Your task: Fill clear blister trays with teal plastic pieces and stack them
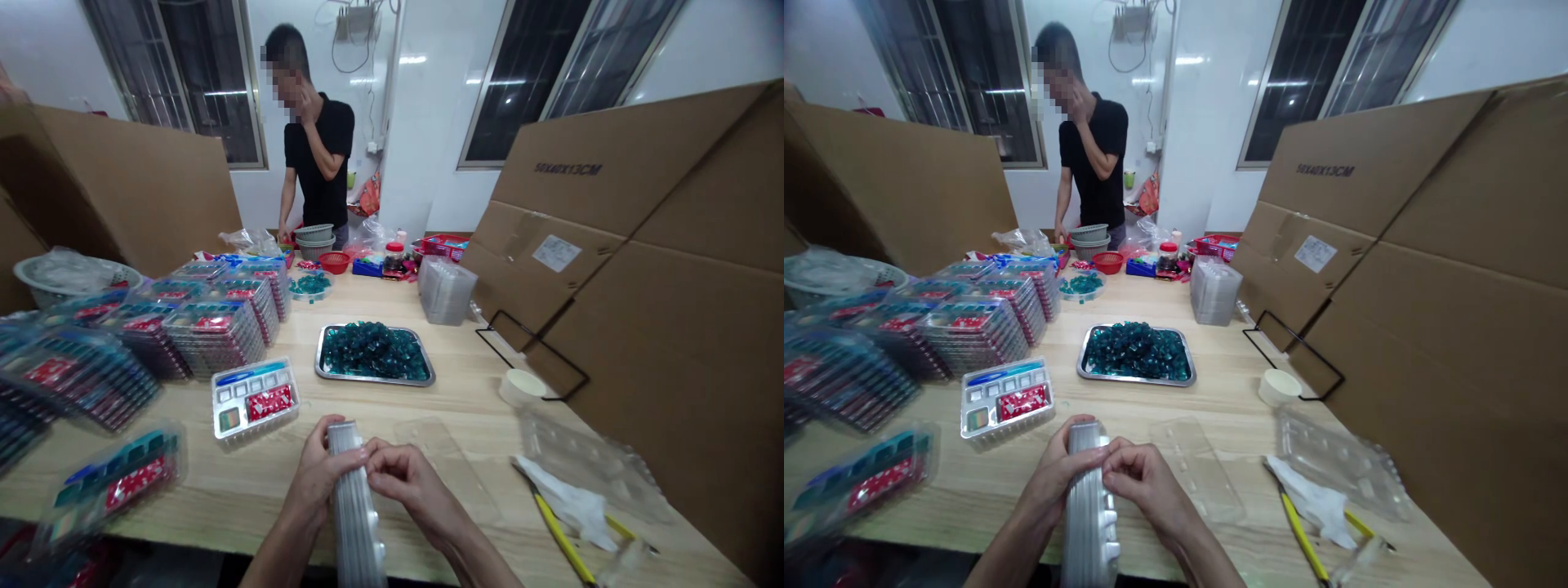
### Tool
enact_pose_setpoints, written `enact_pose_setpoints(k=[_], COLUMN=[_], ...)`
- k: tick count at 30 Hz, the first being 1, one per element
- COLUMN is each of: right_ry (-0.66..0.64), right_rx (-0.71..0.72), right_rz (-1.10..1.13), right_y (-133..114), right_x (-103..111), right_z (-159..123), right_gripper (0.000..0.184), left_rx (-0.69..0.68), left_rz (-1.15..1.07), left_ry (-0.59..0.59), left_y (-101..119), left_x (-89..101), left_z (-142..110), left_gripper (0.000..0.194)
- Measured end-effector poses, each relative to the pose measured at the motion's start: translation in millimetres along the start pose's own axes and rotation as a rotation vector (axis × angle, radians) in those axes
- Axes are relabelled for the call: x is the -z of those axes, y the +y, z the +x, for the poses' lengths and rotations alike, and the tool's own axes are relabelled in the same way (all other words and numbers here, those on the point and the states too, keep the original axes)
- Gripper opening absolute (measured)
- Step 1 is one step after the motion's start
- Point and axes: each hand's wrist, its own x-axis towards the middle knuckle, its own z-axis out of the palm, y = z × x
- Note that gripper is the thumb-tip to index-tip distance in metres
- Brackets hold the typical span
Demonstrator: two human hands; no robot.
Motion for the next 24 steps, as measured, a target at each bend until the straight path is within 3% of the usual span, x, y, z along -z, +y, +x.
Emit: enact_pose_setpoints(k=[9,14,21,24], right_ry=[0.043,0.154,0.492,0.385], right_rx=[0.029,0.02,0.141,0.243], right_rz=[-0.017,-0.031,-0.797,-0.967], right_y=[2,6,20,39], right_x=[-1,13,58,65], right_z=[1,3,-9,-8], right_gripper=[0.011,0.011,0.029,0.027], left_rx=[-0.011,-0.001,0.025,0.031], left_rz=[0.039,0.06,0.025,-0.042], left_ry=[0.032,0.084,0.169,0.146], left_y=[5,13,15,4], left_x=[2.5,16.8,33.3,39.2], left_z=[2,-2,-7,3], left_gripper=[0.064,0.06,0.06,0.058])
